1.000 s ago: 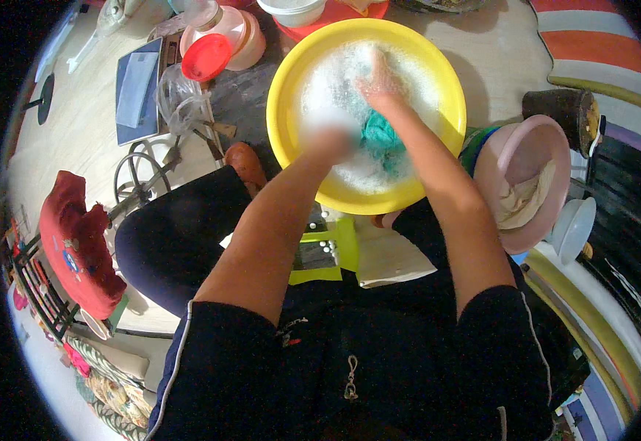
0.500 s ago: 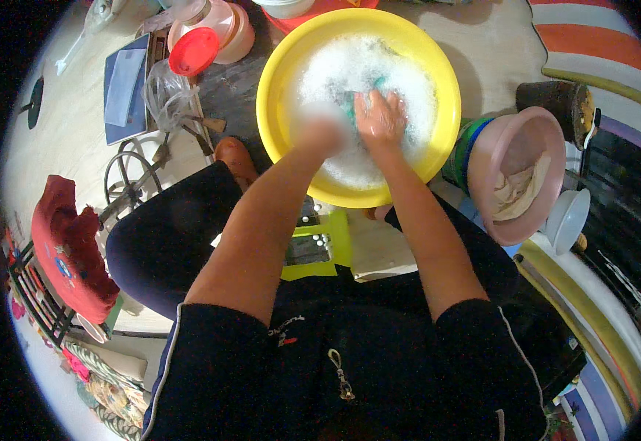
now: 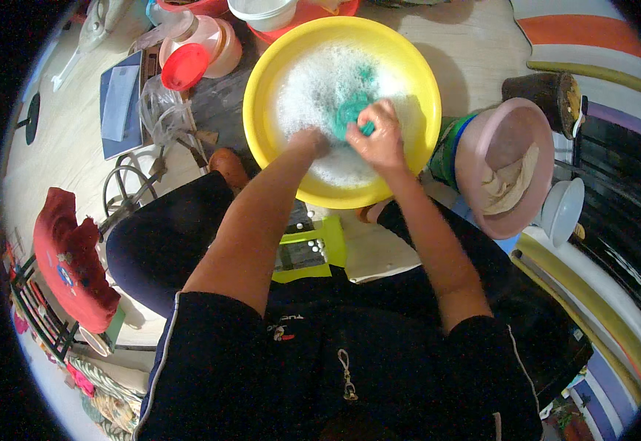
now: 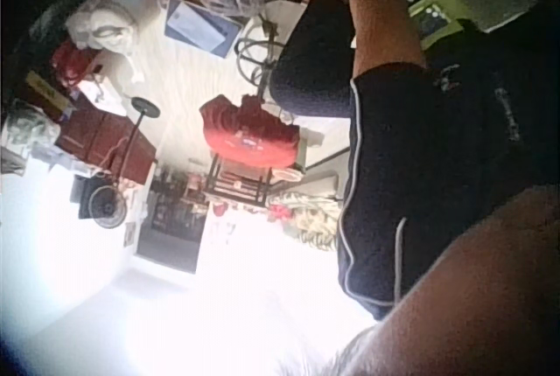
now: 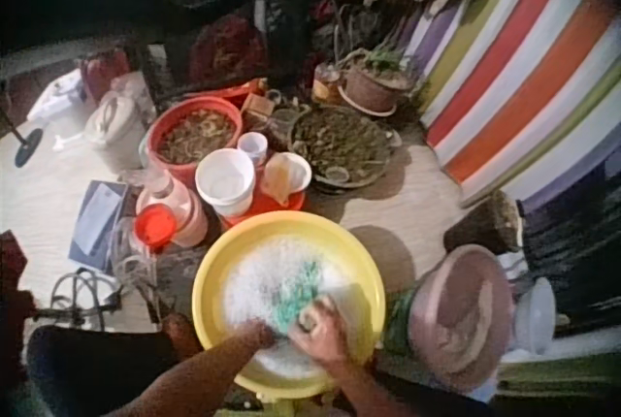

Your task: The person washes a teal cloth by hand in a yellow basin filled with soapy water. They repeatedly submerge, agitate, and wring the cloth to clean it.

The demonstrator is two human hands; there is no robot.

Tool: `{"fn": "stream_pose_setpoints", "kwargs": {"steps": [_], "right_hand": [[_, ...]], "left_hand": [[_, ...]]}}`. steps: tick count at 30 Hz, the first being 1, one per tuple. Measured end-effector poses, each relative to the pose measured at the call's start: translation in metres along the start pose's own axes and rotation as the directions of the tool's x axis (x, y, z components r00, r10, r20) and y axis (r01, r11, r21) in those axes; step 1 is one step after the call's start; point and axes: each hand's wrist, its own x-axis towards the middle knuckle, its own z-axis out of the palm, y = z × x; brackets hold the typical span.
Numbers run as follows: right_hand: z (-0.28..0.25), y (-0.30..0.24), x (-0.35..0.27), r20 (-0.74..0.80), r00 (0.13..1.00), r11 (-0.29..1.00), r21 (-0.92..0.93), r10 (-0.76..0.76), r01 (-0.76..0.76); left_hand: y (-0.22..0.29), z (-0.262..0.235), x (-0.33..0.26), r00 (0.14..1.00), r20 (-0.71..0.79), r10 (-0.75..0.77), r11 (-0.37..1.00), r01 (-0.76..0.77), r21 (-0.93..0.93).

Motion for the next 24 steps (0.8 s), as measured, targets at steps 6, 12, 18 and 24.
{"fn": "stream_pose_setpoints", "kwargs": {"steps": [6,12,18,24], "right_hand": [[0.040,0.018,-0.019,-0.097,0.962,0.832,-0.485,0.254,-0.269],[0.038,0.032,0.054,0.156,0.643,0.634,-0.444,0.750,-0.632],[0.038,0.074,0.072,0.087,0.801,0.773,-0.342,0.592,-0.534],[0.030,-0.018,-0.003,0.140,0.990,0.938,-0.345,0.024,0.026]], "left_hand": [[-0.005,0.005,0.006,0.998,-0.044,-0.042,0.996,0.038,-0.078],[-0.001,0.002,-0.004,0.999,-0.037,-0.029,0.998,0.026,-0.064],[0.009,-0.006,0.003,0.998,-0.051,-0.034,0.997,0.030,-0.071],[-0.029,0.055,0.047,0.997,-0.075,-0.019,1.000,0.018,-0.011]]}}
